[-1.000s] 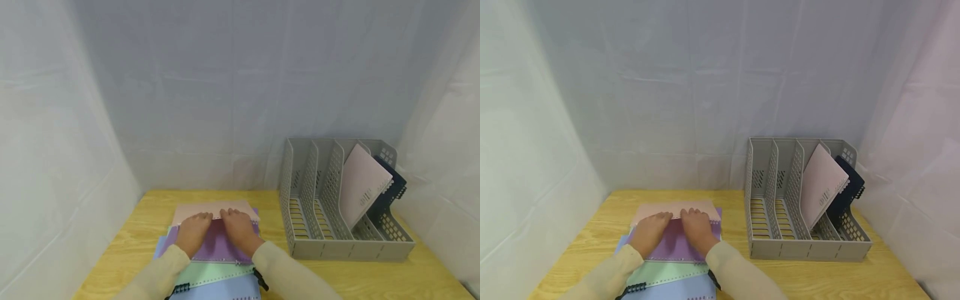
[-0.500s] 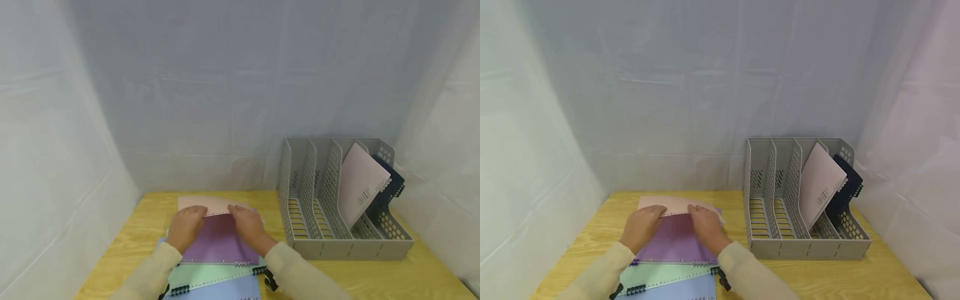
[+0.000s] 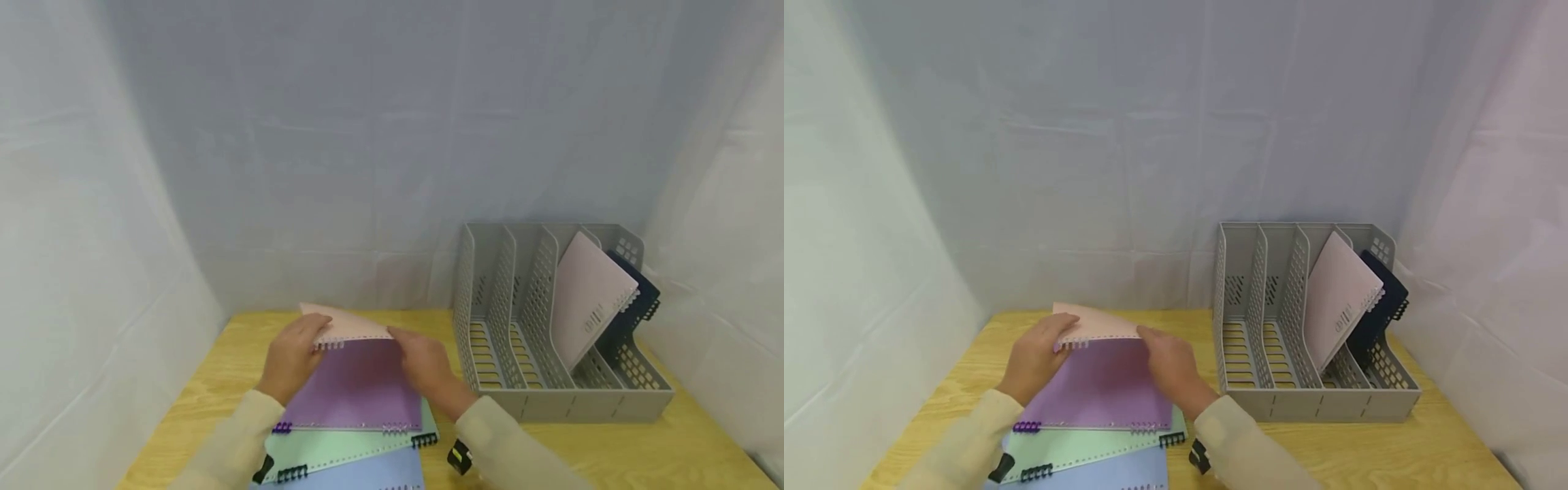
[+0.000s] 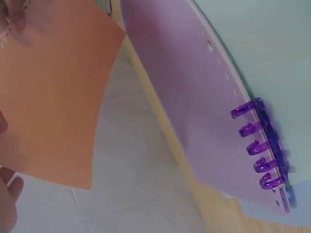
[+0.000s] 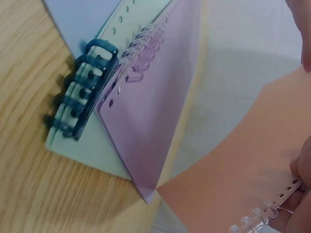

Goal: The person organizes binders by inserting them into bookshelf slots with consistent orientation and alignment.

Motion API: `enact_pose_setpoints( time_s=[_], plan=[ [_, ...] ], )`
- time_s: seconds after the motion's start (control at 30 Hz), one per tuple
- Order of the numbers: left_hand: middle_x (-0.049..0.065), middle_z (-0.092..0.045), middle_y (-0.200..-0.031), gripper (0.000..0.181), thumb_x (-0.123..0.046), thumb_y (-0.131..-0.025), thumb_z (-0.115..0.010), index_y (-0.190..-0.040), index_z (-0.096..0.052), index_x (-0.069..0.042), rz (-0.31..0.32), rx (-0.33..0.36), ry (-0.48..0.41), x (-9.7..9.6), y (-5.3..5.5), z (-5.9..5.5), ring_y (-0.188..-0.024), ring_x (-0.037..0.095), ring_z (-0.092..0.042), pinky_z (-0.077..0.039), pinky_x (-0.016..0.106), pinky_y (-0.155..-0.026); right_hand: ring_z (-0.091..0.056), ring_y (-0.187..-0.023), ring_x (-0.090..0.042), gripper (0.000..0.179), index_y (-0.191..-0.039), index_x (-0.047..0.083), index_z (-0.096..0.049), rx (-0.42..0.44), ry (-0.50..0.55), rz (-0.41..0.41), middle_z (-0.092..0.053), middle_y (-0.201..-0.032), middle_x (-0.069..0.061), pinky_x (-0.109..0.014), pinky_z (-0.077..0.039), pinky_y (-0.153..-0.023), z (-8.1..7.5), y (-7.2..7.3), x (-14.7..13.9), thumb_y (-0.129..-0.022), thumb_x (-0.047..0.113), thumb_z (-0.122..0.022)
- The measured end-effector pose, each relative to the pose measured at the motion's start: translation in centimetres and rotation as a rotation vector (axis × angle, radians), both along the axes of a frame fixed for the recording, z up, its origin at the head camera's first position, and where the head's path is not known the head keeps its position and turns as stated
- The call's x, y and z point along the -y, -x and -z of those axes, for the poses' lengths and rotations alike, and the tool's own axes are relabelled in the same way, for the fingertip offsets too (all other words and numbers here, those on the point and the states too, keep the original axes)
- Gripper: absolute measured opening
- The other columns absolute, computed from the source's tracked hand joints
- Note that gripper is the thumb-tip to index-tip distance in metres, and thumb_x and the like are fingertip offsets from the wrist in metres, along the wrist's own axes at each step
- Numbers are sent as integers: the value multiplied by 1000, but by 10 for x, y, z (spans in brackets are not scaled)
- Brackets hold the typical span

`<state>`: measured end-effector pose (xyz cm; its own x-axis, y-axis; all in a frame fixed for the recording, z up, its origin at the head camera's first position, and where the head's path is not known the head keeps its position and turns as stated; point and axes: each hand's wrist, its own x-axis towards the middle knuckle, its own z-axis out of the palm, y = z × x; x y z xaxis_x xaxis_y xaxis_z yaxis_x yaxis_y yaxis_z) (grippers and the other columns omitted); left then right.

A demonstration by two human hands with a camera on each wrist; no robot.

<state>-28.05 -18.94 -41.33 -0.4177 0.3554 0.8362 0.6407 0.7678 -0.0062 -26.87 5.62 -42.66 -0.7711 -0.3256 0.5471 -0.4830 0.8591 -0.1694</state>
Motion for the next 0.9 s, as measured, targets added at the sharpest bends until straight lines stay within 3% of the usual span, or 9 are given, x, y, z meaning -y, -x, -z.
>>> enact_pose_setpoints(
  time_s=[0.13,0.27,0.47,0.7,0.8,0.9],
  plan=[
    [25,-57,-124,65,1,-67,-81,-127,-55,5,1,8,-98,0,5,-2,-113,43,-56,-46,54,-97,-69,-97,-23,35,-126,11,-64,-28,96,10,-71,-114,-6,-36,-57,-82,1,-1,-10,-92,5,-62],
    [29,-50,-132,74,-4,-71,-78,-137,-46,6,15,37,-144,-2,9,4,-121,46,-48,-40,56,-102,-71,-89,-25,33,-124,11,-66,-105,224,-9,-73,-106,-10,-38,-59,-74,4,-2,-18,-92,5,-64],
    [32,-51,-128,70,-6,-75,-76,-135,-45,11,47,78,-105,-14,14,21,-118,47,-49,-41,57,-100,-71,-85,-28,33,-120,7,-69,-211,357,-63,-73,-100,-15,-40,-59,-68,3,-6,-29,-89,-3,-65],
    [33,-51,-128,64,-11,-78,-75,-133,-49,9,57,190,-57,-47,12,42,-115,49,-51,-43,59,-97,-67,-65,-23,37,-122,3,-66,-341,437,-125,-72,-100,-19,-30,-49,-50,3,-13,-48,-87,-10,-63],
    [35,-50,-129,66,-12,-80,-75,-135,-47,7,59,251,-81,-66,7,50,-113,50,-53,-45,60,-95,-68,-70,-23,40,-124,1,-64,-389,475,-177,-70,-106,-21,-28,-50,-51,1,-14,-53,-87,-14,-60],
    [36,-48,-131,67,-14,-83,-74,-139,-43,6,72,334,-91,-88,-1,58,-113,50,-54,-46,59,-95,-59,-56,-15,39,-126,0,-62,-428,507,-201,-71,-99,-21,-24,-46,-48,-3,-15,-57,-90,-13,-58]
  ],
)
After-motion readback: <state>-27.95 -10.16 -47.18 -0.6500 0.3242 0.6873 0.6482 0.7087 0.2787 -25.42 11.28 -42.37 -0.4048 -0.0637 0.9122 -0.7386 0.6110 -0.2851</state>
